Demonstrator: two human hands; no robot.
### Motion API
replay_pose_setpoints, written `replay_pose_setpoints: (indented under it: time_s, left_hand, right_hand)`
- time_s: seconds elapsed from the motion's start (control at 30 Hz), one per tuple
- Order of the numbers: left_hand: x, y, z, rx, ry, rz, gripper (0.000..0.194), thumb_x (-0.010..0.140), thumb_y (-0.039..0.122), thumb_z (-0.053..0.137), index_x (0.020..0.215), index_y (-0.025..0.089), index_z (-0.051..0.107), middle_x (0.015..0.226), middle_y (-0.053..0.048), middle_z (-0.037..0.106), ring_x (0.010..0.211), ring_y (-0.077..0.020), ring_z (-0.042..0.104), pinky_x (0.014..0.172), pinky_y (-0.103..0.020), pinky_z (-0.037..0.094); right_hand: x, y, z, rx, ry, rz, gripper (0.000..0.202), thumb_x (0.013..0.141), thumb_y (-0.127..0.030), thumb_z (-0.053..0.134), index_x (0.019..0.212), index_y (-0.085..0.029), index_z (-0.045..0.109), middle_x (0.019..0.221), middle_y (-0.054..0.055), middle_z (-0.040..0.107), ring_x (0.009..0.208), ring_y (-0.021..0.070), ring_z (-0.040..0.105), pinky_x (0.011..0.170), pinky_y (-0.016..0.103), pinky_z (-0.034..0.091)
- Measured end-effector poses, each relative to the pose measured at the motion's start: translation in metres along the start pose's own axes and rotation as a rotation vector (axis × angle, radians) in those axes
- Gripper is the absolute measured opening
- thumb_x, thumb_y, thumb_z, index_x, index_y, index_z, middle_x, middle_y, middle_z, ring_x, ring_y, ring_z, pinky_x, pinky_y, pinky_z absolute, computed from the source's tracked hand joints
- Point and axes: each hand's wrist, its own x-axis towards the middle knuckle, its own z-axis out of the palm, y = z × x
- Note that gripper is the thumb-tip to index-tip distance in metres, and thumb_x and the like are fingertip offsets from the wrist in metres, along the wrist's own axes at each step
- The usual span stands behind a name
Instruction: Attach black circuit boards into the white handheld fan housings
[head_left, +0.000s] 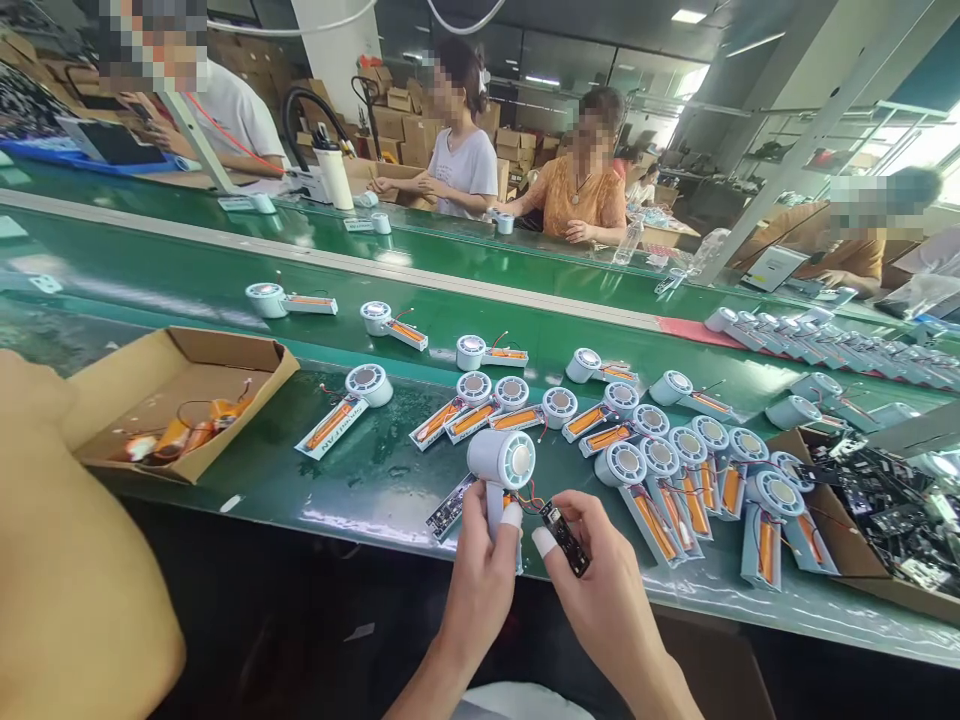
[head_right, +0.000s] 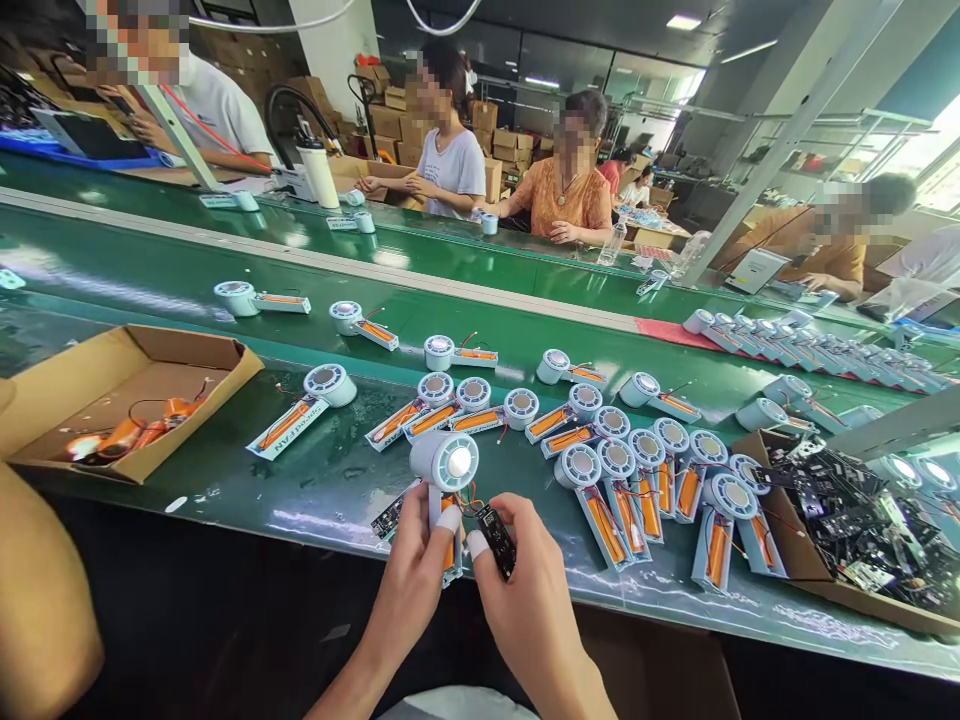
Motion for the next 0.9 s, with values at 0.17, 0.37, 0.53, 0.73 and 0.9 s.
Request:
replay_pose_setpoints:
  time_s: [0.17,0.37,0.53,0.73,0.9]
  left_hand:
    - [0.001,-0.002,-0.003,0.142,0.077,0.113,0.036,0.095,0.037,0.047,0.127,0.021,0.050,0.128,-0.013,0.064,0.117,-0.0256,0.061,0.098,-0.038,0.047]
    - [0.003,0.003,-0.004,0.215,0.072,0.161,0.036,0.093,0.036,0.050,0.125,0.020,0.054,0.123,-0.013,0.066,0.110,-0.0267,0.062,0.091,-0.037,0.049]
    - [0.009,0.011,-0.010,-0.022,-0.120,-0.019,0.024,0.090,0.026,0.047,0.111,0.023,0.058,0.090,-0.001,0.063,0.083,-0.0181,0.060,0.076,-0.029,0.048]
    - [0.008,0.005,-0.012,-0.266,-0.290,-0.065,0.030,0.098,0.039,0.043,0.114,0.021,0.061,0.091,-0.001,0.064,0.077,-0.0159,0.057,0.068,-0.026,0.046]
    - [0.005,0.005,-0.010,-0.358,-0.310,-0.132,0.056,0.098,0.063,0.036,0.121,0.018,0.061,0.094,-0.005,0.069,0.075,-0.0179,0.063,0.063,-0.027,0.049]
  right_hand:
    - [0.005,0.000,0.002,-0.274,-0.032,-0.182,0.023,0.101,-0.024,0.041,0.112,-0.022,0.061,0.093,0.009,0.073,0.075,0.0222,0.069,0.061,0.030,0.046]
    - [0.012,-0.010,-0.017,-0.558,-0.339,-0.252,0.023,0.100,-0.021,0.043,0.086,-0.022,0.061,0.066,0.004,0.068,0.050,0.0184,0.059,0.048,0.031,0.021]
    - [0.023,-0.026,-0.033,-0.393,-0.598,-0.340,0.019,0.093,-0.025,0.058,0.075,-0.022,0.056,0.062,0.000,0.059,0.052,0.0150,0.049,0.052,0.030,0.019]
    - [0.034,-0.022,-0.016,0.346,-0.773,-0.104,0.039,0.098,-0.039,0.055,0.064,-0.021,0.053,0.056,-0.004,0.050,0.050,0.0096,0.042,0.049,0.022,0.031]
    - [0.018,-0.009,0.008,0.831,-0.746,0.353,0.062,0.087,-0.075,0.055,0.062,-0.018,0.059,0.045,-0.004,0.049,0.034,0.0068,0.040,0.036,0.019,0.029]
